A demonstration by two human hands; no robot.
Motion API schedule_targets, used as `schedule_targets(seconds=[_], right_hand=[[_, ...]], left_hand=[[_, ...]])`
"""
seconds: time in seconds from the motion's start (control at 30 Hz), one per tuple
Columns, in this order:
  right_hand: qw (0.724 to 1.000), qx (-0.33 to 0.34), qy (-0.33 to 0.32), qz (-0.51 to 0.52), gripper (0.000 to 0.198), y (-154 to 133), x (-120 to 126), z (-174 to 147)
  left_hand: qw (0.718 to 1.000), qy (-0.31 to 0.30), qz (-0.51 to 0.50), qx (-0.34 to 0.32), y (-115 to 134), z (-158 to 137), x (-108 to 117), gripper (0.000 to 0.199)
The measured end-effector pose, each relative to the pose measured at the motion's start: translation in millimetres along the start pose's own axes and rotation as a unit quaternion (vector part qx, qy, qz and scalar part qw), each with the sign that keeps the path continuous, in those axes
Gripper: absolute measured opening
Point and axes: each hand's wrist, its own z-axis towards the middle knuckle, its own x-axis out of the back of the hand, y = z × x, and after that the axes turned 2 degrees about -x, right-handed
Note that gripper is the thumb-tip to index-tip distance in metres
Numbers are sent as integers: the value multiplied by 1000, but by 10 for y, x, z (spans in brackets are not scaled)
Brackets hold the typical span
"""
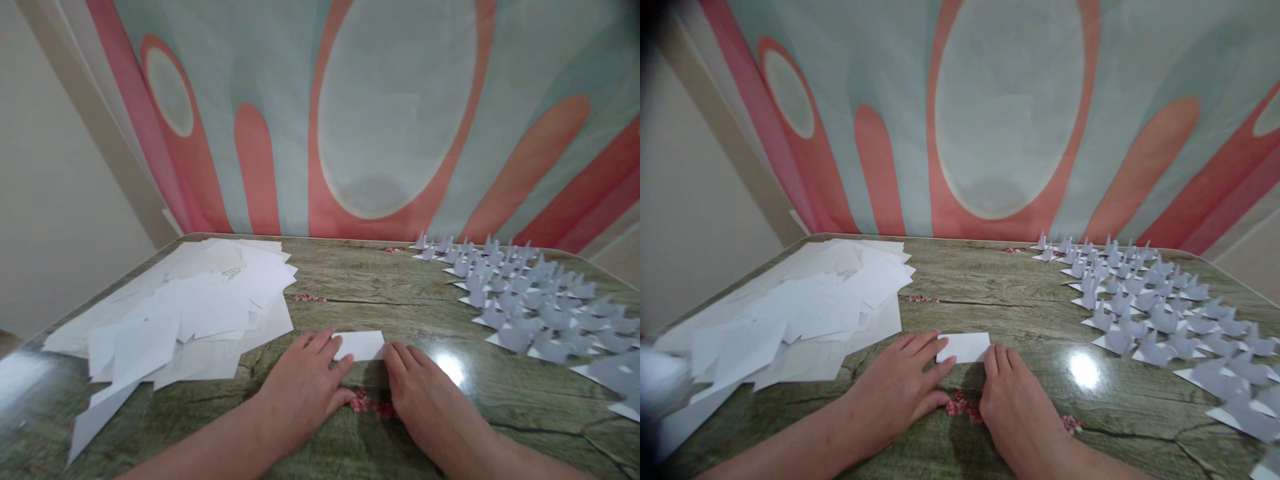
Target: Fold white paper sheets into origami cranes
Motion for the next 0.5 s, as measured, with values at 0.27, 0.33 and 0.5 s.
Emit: schedule_targets(seconds=[0.27,0.33,0.5], right_hand=[[999,0,-12,45,20,46,19,-5],[997,0,-8,73,18,105,-2,10],[967,-30,23,254,19,363,-159,143]], left_hand=[[999,-19,14,26,28,-66,70,38],[1000,-15,12,25,32,-48,67,36],[1000,5,19,0,52,-16,33,27]])
